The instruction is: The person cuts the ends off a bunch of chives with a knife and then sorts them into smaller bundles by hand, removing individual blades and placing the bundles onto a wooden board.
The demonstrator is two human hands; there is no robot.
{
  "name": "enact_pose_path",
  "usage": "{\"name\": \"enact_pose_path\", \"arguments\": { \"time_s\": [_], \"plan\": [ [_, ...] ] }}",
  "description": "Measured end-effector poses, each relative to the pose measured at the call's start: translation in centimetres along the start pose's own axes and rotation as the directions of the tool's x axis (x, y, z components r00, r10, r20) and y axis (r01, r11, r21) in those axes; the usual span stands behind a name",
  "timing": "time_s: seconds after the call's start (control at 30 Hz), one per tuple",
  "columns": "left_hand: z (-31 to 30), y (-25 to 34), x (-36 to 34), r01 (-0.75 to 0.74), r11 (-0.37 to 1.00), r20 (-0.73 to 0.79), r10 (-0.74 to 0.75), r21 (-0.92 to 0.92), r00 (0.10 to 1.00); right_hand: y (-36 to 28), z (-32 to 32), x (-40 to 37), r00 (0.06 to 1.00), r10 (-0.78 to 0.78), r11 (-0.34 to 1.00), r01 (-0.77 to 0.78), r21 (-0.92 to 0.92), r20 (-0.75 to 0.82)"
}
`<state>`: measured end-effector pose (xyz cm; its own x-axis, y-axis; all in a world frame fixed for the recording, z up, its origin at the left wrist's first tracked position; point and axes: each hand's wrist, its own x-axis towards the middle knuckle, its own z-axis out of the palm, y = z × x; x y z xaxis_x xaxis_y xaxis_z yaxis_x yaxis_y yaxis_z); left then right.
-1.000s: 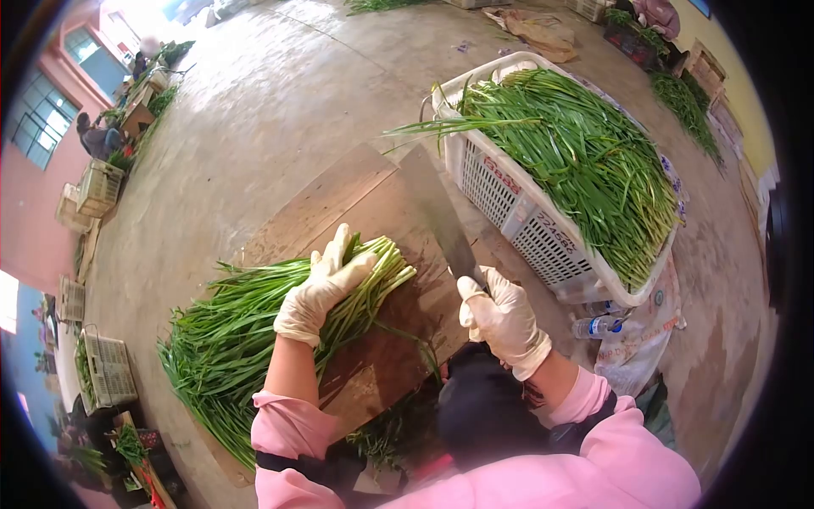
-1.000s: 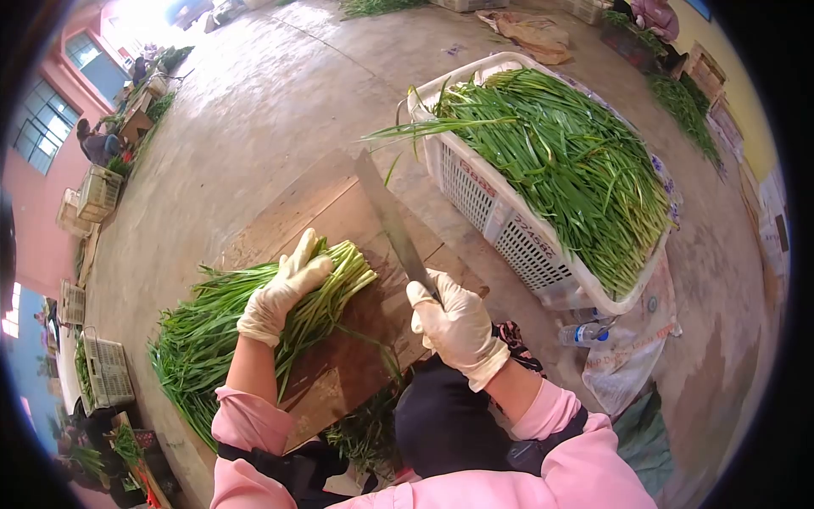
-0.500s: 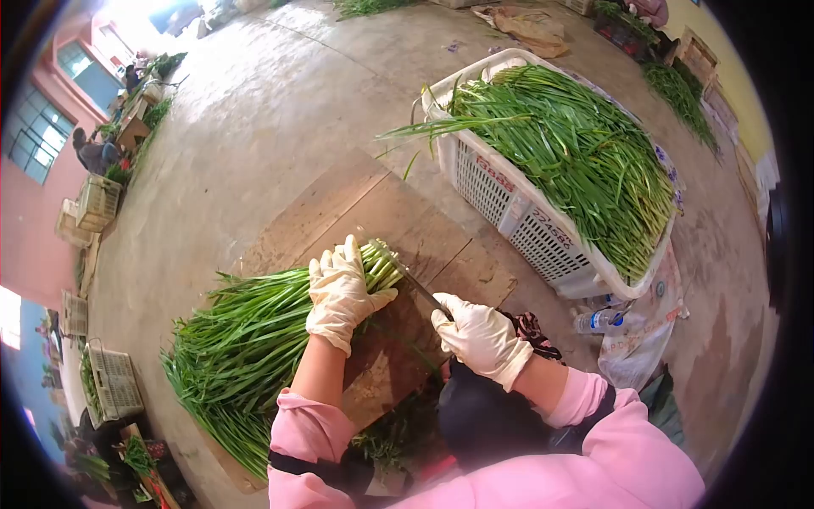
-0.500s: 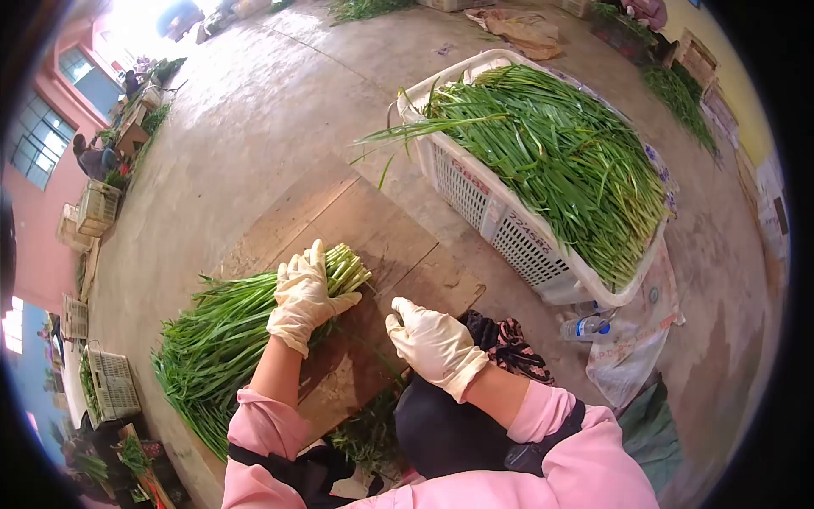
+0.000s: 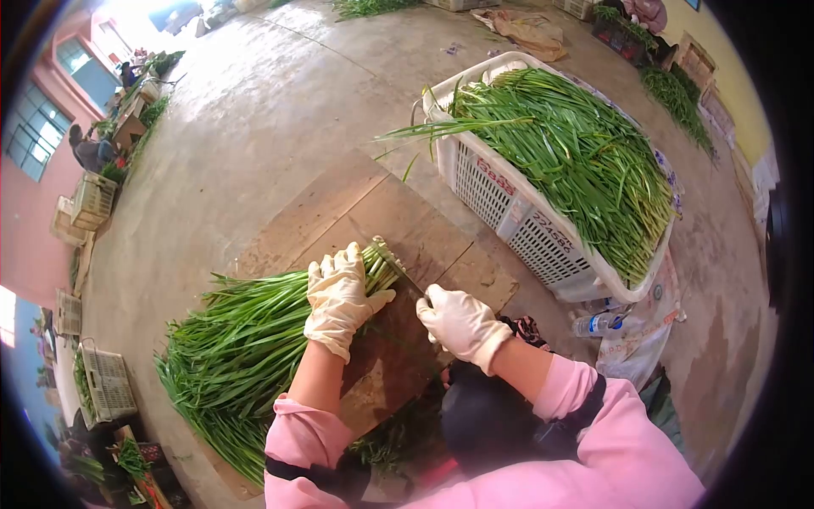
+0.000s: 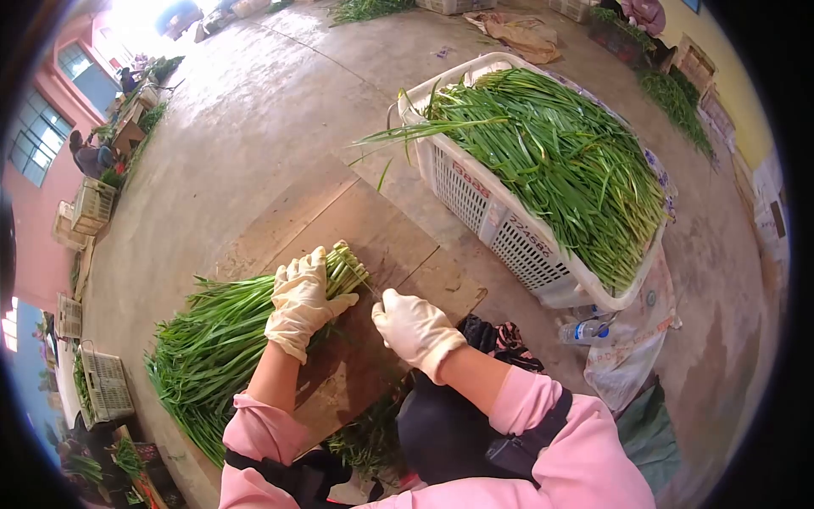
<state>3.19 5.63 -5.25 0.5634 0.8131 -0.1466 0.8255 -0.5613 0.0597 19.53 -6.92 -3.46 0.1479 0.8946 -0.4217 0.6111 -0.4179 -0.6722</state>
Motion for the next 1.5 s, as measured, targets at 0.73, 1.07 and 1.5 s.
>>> {"name": "enact_pose_path", "arguments": {
  "time_s": [0.73,1.07,1.5],
  "plan": [
    [-1.5,-1.5,-3.8,-0.516,0.853,0.146,0.503,0.071,0.852,8.3,-5.9,-1.0,0.932,0.232,0.828,-0.040,0.559,-0.278],
    [-0.5,-4.0,-10.1,-0.607,0.722,0.238,0.559,0.331,0.794,3.0,-3.1,6.3,0.979,-0.043,0.777,-0.092,0.623,0.198],
    [-6.7,-3.4,-18.1,-0.126,0.900,-0.349,-0.032,-0.418,0.937,27.7,2.0,-1.9,0.873,0.035,0.931,-0.205,-0.301,-0.486]
  ]
}}
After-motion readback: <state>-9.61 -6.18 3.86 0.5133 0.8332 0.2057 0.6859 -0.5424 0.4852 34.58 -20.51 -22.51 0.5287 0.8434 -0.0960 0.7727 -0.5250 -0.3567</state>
